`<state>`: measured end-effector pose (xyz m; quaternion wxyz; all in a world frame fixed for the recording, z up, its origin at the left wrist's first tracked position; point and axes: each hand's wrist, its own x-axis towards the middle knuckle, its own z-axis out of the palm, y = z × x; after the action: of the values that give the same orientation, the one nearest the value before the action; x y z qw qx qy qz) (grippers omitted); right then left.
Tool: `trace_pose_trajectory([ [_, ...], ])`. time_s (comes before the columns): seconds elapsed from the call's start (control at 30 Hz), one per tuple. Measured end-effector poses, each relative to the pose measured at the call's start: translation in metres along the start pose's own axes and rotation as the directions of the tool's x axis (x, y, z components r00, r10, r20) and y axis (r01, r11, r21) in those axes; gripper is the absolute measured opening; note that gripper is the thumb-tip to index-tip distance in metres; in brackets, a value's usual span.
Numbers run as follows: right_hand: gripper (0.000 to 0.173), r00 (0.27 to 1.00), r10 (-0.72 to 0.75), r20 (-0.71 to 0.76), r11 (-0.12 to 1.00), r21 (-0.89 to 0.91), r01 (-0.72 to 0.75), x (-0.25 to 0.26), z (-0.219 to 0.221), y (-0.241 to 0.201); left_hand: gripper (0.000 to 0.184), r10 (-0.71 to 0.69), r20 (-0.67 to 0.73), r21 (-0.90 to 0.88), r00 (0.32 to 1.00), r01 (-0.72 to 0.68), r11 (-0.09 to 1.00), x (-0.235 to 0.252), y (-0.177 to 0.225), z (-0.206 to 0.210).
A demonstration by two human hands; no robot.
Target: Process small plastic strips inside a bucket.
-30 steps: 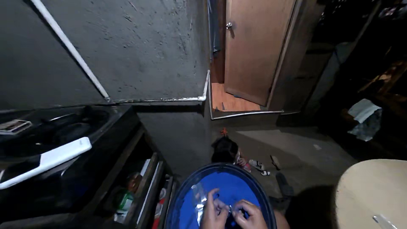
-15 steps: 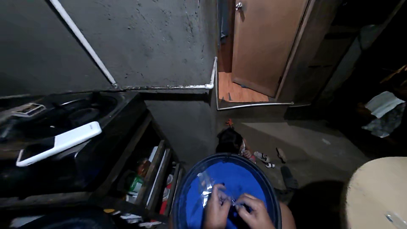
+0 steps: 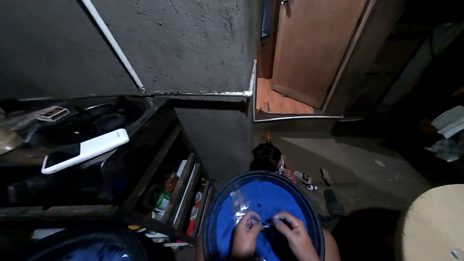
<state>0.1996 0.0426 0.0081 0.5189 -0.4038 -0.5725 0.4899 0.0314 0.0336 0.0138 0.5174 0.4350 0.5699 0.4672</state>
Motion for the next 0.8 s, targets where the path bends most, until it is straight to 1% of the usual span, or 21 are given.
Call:
trace_pose_trajectory([
  [0.03, 0.013, 0.999, 0.029, -0.018, 0.998, 0.059, -0.028, 0.000, 0.002, 0.001, 0.011, -0.001, 0.011, -0.023, 1.000, 0.002, 1.000, 0.000, 0.000, -0.001],
  [0.1, 0.014, 0.997, 0.074, -0.034, 0.989, 0.131, -0.069, 0.000, 0.006, 0.002, 0.017, 0.011, 0.041, -0.059, 0.999, -0.009, 0.998, -0.001, -0.001, -0.002],
  [0.17, 0.015, 0.992, 0.123, -0.028, 0.978, 0.175, -0.117, -0.001, 0.009, 0.001, 0.020, 0.075, 0.093, -0.109, 0.993, -0.065, 0.992, -0.004, -0.004, -0.004],
  [0.23, 0.018, 0.985, 0.171, -0.021, 0.964, 0.211, -0.163, 0.000, 0.011, -0.001, 0.027, 0.152, 0.172, -0.169, 0.973, -0.123, 0.978, -0.005, -0.010, -0.005],
  [0.3, 0.019, 0.977, 0.211, -0.033, 0.949, 0.245, -0.197, 0.002, 0.012, -0.002, 0.031, 0.174, 0.218, -0.180, 0.960, -0.136, 0.974, -0.006, -0.012, -0.005],
  [0.37, 0.019, 0.974, 0.226, -0.021, 0.945, 0.249, -0.214, 0.004, 0.012, -0.001, 0.031, 0.133, 0.188, -0.133, 0.973, -0.109, 0.985, -0.008, -0.009, -0.003],
  [0.4, 0.019, 0.972, 0.234, -0.010, 0.944, 0.241, -0.224, 0.005, 0.011, -0.002, 0.033, 0.097, 0.177, -0.095, 0.979, -0.081, 0.992, -0.009, -0.007, -0.002],
  [0.47, 0.019, 0.964, 0.264, 0.017, 0.940, 0.219, -0.262, 0.007, 0.009, -0.005, 0.041, 0.071, 0.184, -0.013, 0.980, -0.070, 0.997, -0.009, -0.008, -0.002],
  [0.57, 0.020, 0.950, 0.307, 0.064, 0.934, 0.172, -0.313, 0.009, 0.008, -0.007, 0.046, 0.140, 0.192, 0.178, 0.971, -0.175, 0.968, -0.007, -0.015, -0.003],
  [0.67, 0.020, 0.944, 0.316, 0.091, 0.928, 0.176, -0.328, 0.010, 0.007, -0.004, 0.044, 0.224, 0.225, 0.349, 0.948, -0.293, 0.890, -0.006, -0.017, -0.005],
  [0.73, 0.021, 0.927, 0.359, 0.111, 0.906, 0.197, -0.374, 0.009, 0.005, -0.005, 0.046, 0.241, 0.287, 0.404, 0.927, -0.345, 0.847, -0.006, -0.015, -0.008],
  [0.8, 0.021, 0.898, 0.421, 0.124, 0.866, 0.238, -0.439, 0.009, 0.004, -0.007, 0.050, 0.203, 0.337, 0.419, 0.919, -0.339, 0.842, -0.007, -0.014, -0.009],
])
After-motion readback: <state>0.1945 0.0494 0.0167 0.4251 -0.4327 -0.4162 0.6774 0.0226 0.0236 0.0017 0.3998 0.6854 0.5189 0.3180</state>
